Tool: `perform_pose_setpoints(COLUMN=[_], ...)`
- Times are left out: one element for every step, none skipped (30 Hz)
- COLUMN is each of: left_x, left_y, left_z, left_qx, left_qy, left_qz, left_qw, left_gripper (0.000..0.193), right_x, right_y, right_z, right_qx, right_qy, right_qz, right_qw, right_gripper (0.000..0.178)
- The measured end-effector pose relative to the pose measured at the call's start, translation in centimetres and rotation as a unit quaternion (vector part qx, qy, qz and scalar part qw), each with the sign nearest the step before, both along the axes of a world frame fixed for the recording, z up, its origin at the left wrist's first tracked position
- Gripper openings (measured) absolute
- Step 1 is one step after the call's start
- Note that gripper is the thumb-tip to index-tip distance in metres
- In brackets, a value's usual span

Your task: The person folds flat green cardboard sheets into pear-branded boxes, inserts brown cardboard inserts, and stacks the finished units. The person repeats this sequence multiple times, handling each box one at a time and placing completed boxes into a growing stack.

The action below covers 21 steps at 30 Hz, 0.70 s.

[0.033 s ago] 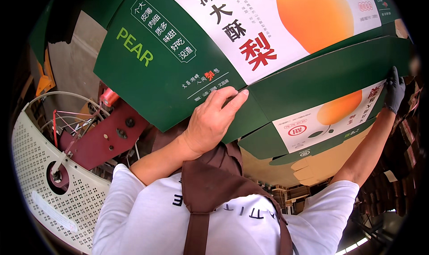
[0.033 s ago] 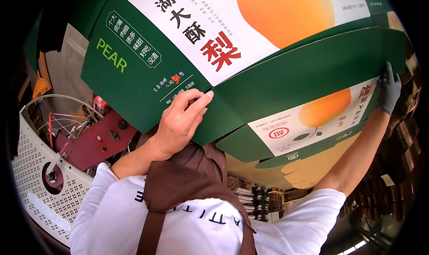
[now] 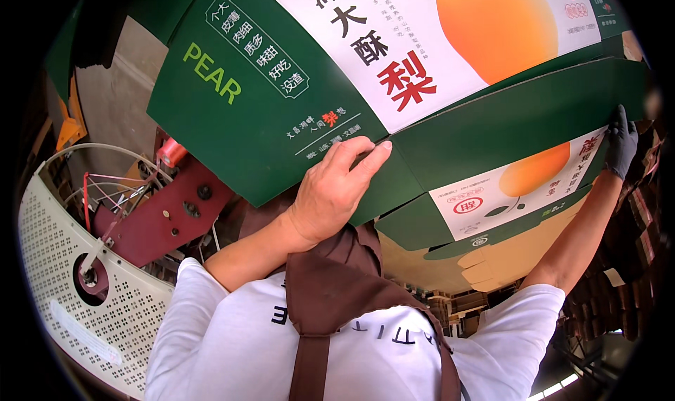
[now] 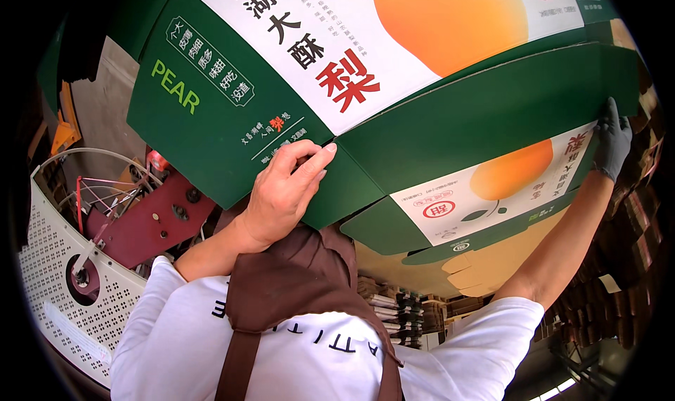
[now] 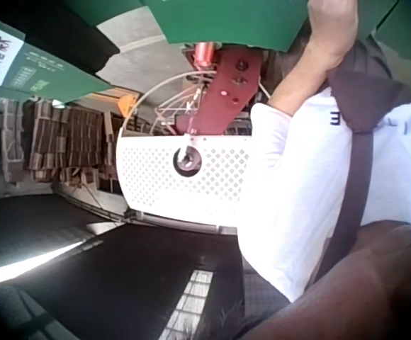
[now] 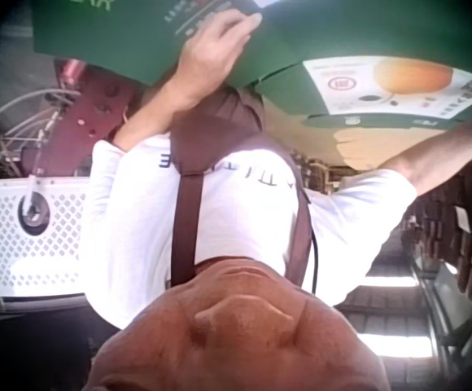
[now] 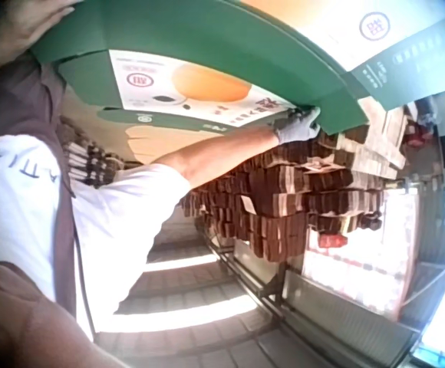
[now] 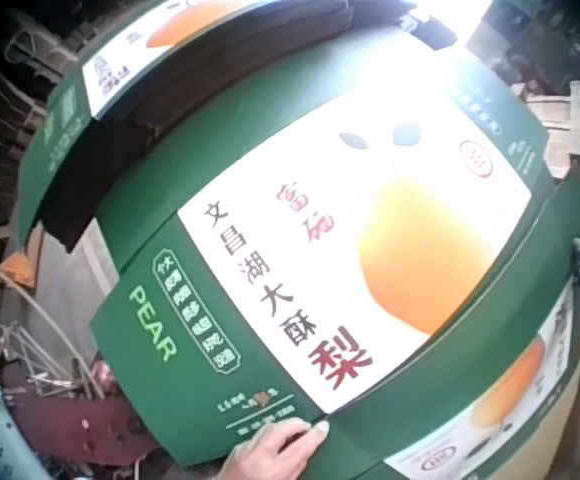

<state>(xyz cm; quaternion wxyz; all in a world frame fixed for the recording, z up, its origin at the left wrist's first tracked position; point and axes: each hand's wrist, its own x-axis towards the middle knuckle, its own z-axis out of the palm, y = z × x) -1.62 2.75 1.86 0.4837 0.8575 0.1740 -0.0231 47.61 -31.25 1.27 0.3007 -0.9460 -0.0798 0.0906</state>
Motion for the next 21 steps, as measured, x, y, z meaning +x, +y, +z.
perform_pose_setpoints(left_x=[0.1, 0.1, 0.1, 0.2, 0.2, 0.2, 0.3, 0.2, 0.2, 0.1, 0.2, 0.2, 0.2, 0.2, 0.2, 0.2, 0.2, 0.3, 0.3, 0.3, 0.3], left_y=[0.0, 0.0, 0.1, 0.1, 0.1, 0.1, 0.1, 0.0, 0.0, -0.1, -0.1, -0.1, -0.2, -0.2, -0.1, -0.1, -0.1, -0.1, -0.2, -0.2, -0.2], left_z=[0.0, 0.0, 0.0, 0.0, -0.1, -0.2, -0.2, -0.2, -0.2, -0.1, -0.1, -0.1, -0.3, -0.4, -0.4, -0.3, -0.2, -0.2, -0.1, -0.1, -0.1], left_qx=[0.005, 0.008, 0.008, 0.008, 0.009, 0.008, 0.008, 0.009, 0.006, 0.004, 0.000, -0.003, -0.006, -0.009, -0.009, -0.008, -0.006, -0.007, -0.007, -0.009, -0.013], left_qy=[0.000, -0.002, -0.001, -0.001, 0.001, 0.001, 0.001, -0.001, -0.001, -0.002, 0.000, 0.000, 0.000, 0.000, 0.004, 0.008, 0.013, 0.016, 0.018, 0.020, 0.021], left_qz=[0.000, -0.003, -0.004, -0.005, -0.005, -0.007, -0.009, -0.011, -0.008, -0.006, -0.004, -0.002, -0.001, -0.001, -0.002, -0.003, -0.002, -0.001, 0.000, 0.000, 0.000], left_qw=[1.000, 1.000, 1.000, 1.000, 1.000, 1.000, 1.000, 1.000, 1.000, 1.000, 1.000, 1.000, 1.000, 1.000, 1.000, 1.000, 1.000, 1.000, 1.000, 1.000, 1.000], left_gripper=[0.049, 0.049, 0.049, 0.049, 0.048, 0.049, 0.049, 0.049, 0.049, 0.050, 0.050, 0.050, 0.050, 0.050, 0.048, 0.046, 0.043, 0.044, 0.044, 0.044, 0.044], right_x=[-0.1, 0.1, 0.5, 0.8, 0.8, 0.9, 1.0, 1.1, 1.3, 1.4, 1.3, 1.0, 0.8, 1.0, 1.3, 1.5, 1.4, 1.3, 1.1, 1.0, 0.8], right_y=[0.1, -0.3, -0.7, -1.2, -1.1, -1.0, -0.9, -1.2, -1.5, -1.8, -1.6, -1.4, -1.3, -1.6, -2.0, -2.4, -2.0, -1.6, -1.2, -1.0, -0.8], right_z=[-0.1, -0.1, -0.1, -0.1, -0.1, -0.1, -0.1, -0.1, -0.1, -0.2, -0.3, -0.4, -0.5, -0.5, -0.5, -0.5, -0.5, -0.4, -0.4, -0.2, -0.1], right_qx=[-0.014, -0.001, 0.012, 0.024, 0.034, 0.044, 0.053, 0.050, 0.047, 0.043, 0.022, 0.002, -0.019, -0.007, 0.006, 0.018, 0.018, 0.019, 0.019, 0.015, 0.011], right_qy=[-0.020, 0.002, 0.025, 0.047, 0.058, 0.069, 0.081, 0.080, 0.079, 0.078, 0.057, 0.036, 0.015, 0.027, 0.039, 0.050, 0.057, 0.064, 0.070, 0.067, 0.064], right_qz=[0.043, 0.014, -0.016, -0.045, -0.049, -0.053, -0.057, -0.063, -0.070, -0.076, -0.056, -0.035, -0.014, -0.029, -0.044, -0.059, -0.066, -0.074, -0.082, -0.072, -0.063], right_qw=[0.999, 1.000, 1.000, 0.998, 0.997, 0.995, 0.994, 0.994, 0.993, 0.993, 0.997, 0.999, 1.000, 0.999, 0.998, 0.997, 0.996, 0.995, 0.994, 0.995, 0.996], right_gripper=[0.028, 0.027, 0.026, 0.025, 0.025, 0.025, 0.026, 0.026, 0.026, 0.026, 0.026, 0.026, 0.026, 0.027, 0.027, 0.028, 0.028, 0.028, 0.028, 0.028, 0.028])
